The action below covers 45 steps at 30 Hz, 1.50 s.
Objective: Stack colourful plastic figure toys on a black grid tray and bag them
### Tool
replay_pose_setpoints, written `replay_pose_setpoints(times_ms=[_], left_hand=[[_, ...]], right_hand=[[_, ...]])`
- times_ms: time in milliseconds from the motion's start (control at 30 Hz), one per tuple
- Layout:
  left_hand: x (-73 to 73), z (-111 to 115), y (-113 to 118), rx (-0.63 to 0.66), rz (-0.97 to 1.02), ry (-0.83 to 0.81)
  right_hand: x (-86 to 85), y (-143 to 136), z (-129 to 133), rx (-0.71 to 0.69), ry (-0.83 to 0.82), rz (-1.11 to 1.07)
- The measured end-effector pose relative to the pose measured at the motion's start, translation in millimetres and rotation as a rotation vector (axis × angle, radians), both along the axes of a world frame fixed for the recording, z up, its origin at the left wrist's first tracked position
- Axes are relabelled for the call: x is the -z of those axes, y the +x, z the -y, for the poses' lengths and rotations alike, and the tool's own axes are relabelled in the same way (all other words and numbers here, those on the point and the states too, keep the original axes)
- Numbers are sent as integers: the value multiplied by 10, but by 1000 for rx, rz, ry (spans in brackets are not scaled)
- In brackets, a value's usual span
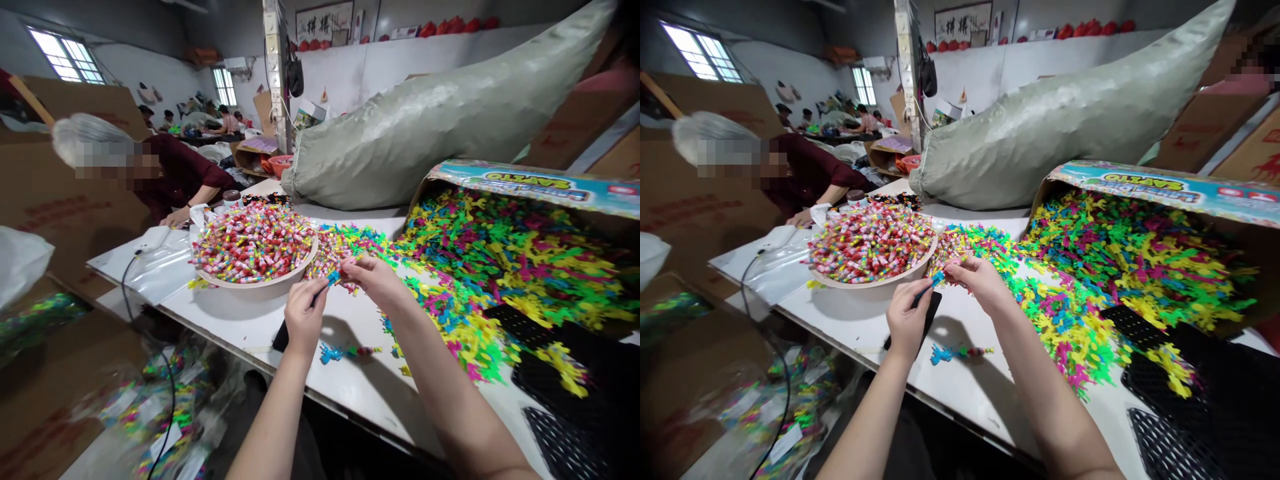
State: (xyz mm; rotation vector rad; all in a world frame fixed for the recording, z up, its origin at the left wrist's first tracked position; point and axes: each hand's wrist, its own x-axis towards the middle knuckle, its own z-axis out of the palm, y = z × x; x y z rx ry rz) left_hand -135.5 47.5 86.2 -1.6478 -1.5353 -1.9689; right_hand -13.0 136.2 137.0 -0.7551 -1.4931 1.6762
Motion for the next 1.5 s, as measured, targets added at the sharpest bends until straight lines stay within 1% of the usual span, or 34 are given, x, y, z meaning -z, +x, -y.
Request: replay_pose_setpoints(times_ms=[100, 200, 400, 500, 600, 700, 833, 1000, 1100, 1200, 1233, 1267, 1300, 1333, 1367, 1400, 1433, 1467, 1500], left_hand=[[-8, 17, 2, 20, 5, 0], [-18, 29, 1, 33, -33, 23], [9, 35, -8, 18, -43, 38], [37, 30, -7, 12, -15, 33], [50, 25, -18, 30, 27, 8], [55, 22, -45, 59, 65, -9], [77, 27, -79, 85, 101, -23], [114, 53, -102, 115, 116, -41], [105, 67, -112, 124, 109, -60], [80, 53, -114, 143, 127, -141], [75, 39, -110, 152, 146, -188], [77, 22, -105, 170, 170, -249], [85, 2, -97, 199, 190, -322], [100, -18, -86, 242, 203, -406], [122, -37, -72, 293, 205, -498], [149, -52, -55, 349, 193, -593], [177, -61, -36, 402, 171, -684], [203, -64, -15, 446, 142, -763], [224, -61, 6, 476, 113, -827]], right_hand=[[20, 6, -23, -21, -10, 33], [28, -3, -22, 0, -3, 45], [11, -44, 65, 114, 70, 93], [22, -74, 108, 155, 60, 89], [42, -89, 122, 137, 24, 84], [40, -80, 127, 110, 23, 95], [28, -64, 151, 81, 48, 89], [63, -86, 184, 83, 94, 101], [23, -58, 171, 53, 141, 151], [-84, 101, 69, -77, 214, 258], [-113, 187, 6, -116, 244, 283], [-127, 285, -73, -125, 276, 307], [-122, 387, -166, -86, 312, 342], [-95, 489, -268, 4, 350, 418], [-45, 584, -374, 140, 389, 546], [22, 666, -479, 279, 424, 732], [102, 732, -575, 380, 440, 955], [188, 778, -657, 413, 444, 1153], [273, 805, -720, 395, 443, 1309]])
